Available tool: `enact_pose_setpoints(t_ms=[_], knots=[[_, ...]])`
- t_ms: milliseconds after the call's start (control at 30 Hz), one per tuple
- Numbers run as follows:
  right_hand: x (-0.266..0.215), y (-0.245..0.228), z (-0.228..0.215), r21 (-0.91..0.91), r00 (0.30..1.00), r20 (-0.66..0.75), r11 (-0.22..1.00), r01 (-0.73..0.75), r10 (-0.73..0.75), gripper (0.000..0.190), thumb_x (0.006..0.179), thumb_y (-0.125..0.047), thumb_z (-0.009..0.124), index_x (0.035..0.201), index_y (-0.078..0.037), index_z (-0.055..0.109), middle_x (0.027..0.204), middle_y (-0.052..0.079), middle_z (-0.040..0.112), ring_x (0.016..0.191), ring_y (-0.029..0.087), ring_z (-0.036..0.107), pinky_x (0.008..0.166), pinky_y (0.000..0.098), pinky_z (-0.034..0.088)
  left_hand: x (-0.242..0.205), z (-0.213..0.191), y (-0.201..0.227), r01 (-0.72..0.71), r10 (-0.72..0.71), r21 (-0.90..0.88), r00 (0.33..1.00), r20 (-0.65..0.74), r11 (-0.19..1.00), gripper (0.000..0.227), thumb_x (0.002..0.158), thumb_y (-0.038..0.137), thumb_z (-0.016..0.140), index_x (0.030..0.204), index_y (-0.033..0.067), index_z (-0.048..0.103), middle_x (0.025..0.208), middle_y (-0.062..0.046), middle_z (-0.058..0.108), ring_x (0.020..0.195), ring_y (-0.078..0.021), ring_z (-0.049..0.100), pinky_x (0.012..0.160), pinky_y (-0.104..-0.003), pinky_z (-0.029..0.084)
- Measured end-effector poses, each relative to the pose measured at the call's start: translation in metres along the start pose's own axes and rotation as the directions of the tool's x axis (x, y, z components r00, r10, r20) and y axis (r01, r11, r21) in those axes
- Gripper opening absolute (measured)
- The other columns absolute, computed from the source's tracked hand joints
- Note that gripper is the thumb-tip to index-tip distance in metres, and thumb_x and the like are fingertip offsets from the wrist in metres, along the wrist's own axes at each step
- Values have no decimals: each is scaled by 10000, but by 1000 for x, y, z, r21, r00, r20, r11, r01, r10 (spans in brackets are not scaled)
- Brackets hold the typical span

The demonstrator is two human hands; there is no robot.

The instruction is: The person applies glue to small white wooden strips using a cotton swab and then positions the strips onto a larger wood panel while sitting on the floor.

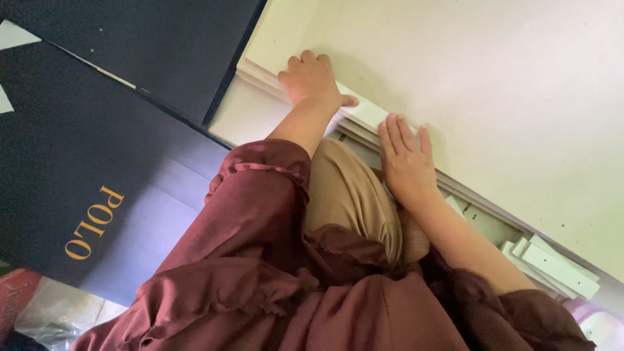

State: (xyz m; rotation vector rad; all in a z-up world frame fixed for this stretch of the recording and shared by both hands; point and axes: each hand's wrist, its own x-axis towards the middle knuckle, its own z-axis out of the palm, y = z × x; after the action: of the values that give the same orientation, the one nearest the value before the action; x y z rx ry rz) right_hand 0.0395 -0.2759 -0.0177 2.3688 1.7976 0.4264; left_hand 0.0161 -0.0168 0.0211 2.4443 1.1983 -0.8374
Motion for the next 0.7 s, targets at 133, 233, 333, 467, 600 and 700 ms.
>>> enact_pose_setpoints(t_ms=[133,233,333,467,600,700], knots=[[-20,2,1,-4,1000,6,1000,-29,29,496,1003,-153,503,1485,-97,607,1563,87,568,1472,229,489,1158,503,405,3,4,0,-18,17,-16,999,-48,1000,1013,642,886,821,1349,210,557,1328,-28,538,1215,-261,494,909,-435,450],[-30,5,-4,8,998,53,999,-34,33,514,999,-162,504,1502,-86,579,1570,83,549,1474,236,469,1142,496,418,1,0,1,14,-14,3,1000,-12,1000,1020,646,889,821,1362,217,547,1324,-35,533,1215,-256,505,914,-424,457],[-40,7,-2,9,998,54,999,-31,31,555,955,-121,504,1503,-105,594,1575,74,560,1481,218,482,1161,499,396,0,2,0,3,-3,-4,1000,-6,1000,999,661,879,818,1355,215,546,1316,-31,533,1204,-259,499,914,-427,451],[-23,-6,7,141,989,118,985,-103,86,508,998,-168,521,1497,-86,570,1593,85,518,1484,264,449,1148,543,375,1,2,1,4,-4,-4,1000,-29,1000,1016,652,873,825,1363,204,542,1329,-47,526,1215,-265,504,923,-434,452],[20,-12,21,294,995,68,955,51,-74,611,1015,-190,557,1585,-35,403,1654,152,405,1533,338,340,1137,656,326,1,3,3,16,-16,2,1000,-9,1000,990,658,876,818,1345,217,546,1322,-38,522,1193,-254,501,916,-416,444],[43,-10,24,361,993,38,928,90,-111,517,1106,-158,427,1599,-8,382,1659,173,399,1552,322,323,1172,674,274,5,9,2,15,-15,0,999,-46,1000,966,663,870,811,1342,232,556,1323,-42,530,1207,-258,503,907,-425,448]])
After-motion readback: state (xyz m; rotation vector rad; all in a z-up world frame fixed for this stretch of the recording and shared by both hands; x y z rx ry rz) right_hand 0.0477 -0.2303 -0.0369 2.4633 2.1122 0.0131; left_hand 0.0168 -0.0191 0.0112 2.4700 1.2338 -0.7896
